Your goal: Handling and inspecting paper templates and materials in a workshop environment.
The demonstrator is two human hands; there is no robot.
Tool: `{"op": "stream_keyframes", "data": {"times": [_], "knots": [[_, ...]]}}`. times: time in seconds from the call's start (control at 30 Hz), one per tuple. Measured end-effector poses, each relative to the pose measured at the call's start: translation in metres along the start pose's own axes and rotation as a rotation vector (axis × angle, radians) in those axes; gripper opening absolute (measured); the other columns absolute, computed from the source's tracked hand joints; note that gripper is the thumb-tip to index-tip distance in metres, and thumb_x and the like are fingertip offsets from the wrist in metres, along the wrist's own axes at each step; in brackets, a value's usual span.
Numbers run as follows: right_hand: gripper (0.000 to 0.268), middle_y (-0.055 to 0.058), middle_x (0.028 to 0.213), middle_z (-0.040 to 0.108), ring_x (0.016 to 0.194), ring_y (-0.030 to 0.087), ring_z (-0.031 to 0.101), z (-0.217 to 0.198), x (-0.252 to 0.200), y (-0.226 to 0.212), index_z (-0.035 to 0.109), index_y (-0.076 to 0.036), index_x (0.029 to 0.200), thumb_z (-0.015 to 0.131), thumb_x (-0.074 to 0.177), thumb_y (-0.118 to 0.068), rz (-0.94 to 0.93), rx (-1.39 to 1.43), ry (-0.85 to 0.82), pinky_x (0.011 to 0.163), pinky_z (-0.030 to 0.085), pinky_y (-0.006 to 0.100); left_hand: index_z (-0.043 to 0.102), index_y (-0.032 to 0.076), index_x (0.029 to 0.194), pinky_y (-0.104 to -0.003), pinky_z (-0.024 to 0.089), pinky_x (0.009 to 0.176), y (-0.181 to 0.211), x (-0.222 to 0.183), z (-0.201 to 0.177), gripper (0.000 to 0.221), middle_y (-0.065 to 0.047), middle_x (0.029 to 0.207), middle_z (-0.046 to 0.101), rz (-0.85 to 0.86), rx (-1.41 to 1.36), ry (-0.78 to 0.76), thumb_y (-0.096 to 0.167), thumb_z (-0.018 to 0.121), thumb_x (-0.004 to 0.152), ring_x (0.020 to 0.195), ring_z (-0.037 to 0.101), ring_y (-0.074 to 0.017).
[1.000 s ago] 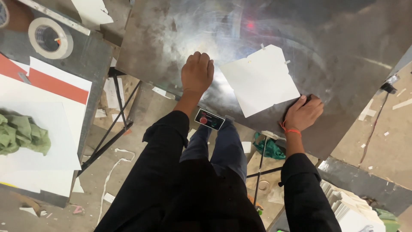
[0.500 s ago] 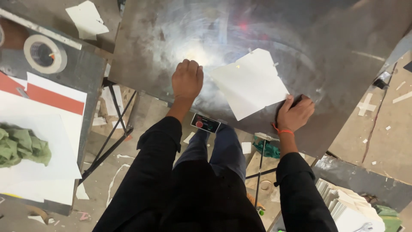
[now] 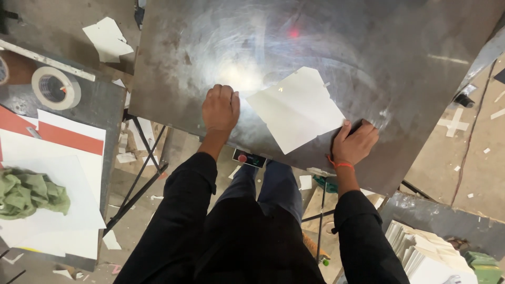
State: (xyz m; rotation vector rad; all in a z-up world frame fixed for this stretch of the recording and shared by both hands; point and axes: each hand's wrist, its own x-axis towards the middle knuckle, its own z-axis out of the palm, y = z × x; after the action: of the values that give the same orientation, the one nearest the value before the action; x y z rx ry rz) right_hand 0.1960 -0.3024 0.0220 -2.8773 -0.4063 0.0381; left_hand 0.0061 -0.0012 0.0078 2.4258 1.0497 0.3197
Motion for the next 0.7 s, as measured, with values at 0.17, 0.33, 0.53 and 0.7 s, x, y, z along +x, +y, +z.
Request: {"op": "stream_keyframes", "data": {"times": [0.17,0.33,0.53,0.7], "knots": [[0.042,0.019,0.121,0.052,0.116,0.042,0.049,0.000,0.002,0.000,0.055,0.000,0.128,0.067,0.102,-0.031,0.006,0.005,-0.016,0.096,0.043,0.052,0.059,0.008,0.086,-0.049,0.049,0.074,0.011,0.008,-0.015,0.026,-0.014,0.092,0.059,-0.001,-0.042,-0.017,0.030,0.073,0.089,0.089,0.059,-0.0363],[0.044,0.021,0.120,0.052,0.114,0.042,0.049,-0.007,0.006,-0.008,0.055,0.002,0.128,0.067,0.100,-0.030,0.011,-0.013,-0.029,0.095,0.043,0.052,0.060,0.007,0.087,-0.049,0.048,0.076,0.009,0.007,-0.008,0.029,-0.014,0.092,0.058,-0.004,-0.048,-0.032,0.032,0.074,0.089,0.090,0.058,-0.0360],[0.036,0.020,0.119,0.054,0.114,0.041,0.051,-0.004,0.008,-0.005,0.057,0.002,0.126,0.064,0.101,-0.023,0.048,0.006,-0.029,0.097,0.044,0.051,0.065,0.009,0.099,-0.049,0.051,0.085,0.000,0.000,0.011,0.015,-0.013,0.103,0.062,-0.021,0.067,-0.029,0.024,0.064,0.099,0.099,0.059,-0.0361],[0.036,0.020,0.117,0.054,0.113,0.041,0.051,0.000,0.008,0.000,0.057,0.003,0.125,0.063,0.101,-0.024,0.065,0.010,-0.048,0.094,0.044,0.051,0.065,0.007,0.100,-0.049,0.051,0.085,0.000,0.001,0.012,0.016,-0.015,0.104,0.062,-0.030,0.086,-0.040,0.024,0.064,0.098,0.100,0.060,-0.0367]]}}
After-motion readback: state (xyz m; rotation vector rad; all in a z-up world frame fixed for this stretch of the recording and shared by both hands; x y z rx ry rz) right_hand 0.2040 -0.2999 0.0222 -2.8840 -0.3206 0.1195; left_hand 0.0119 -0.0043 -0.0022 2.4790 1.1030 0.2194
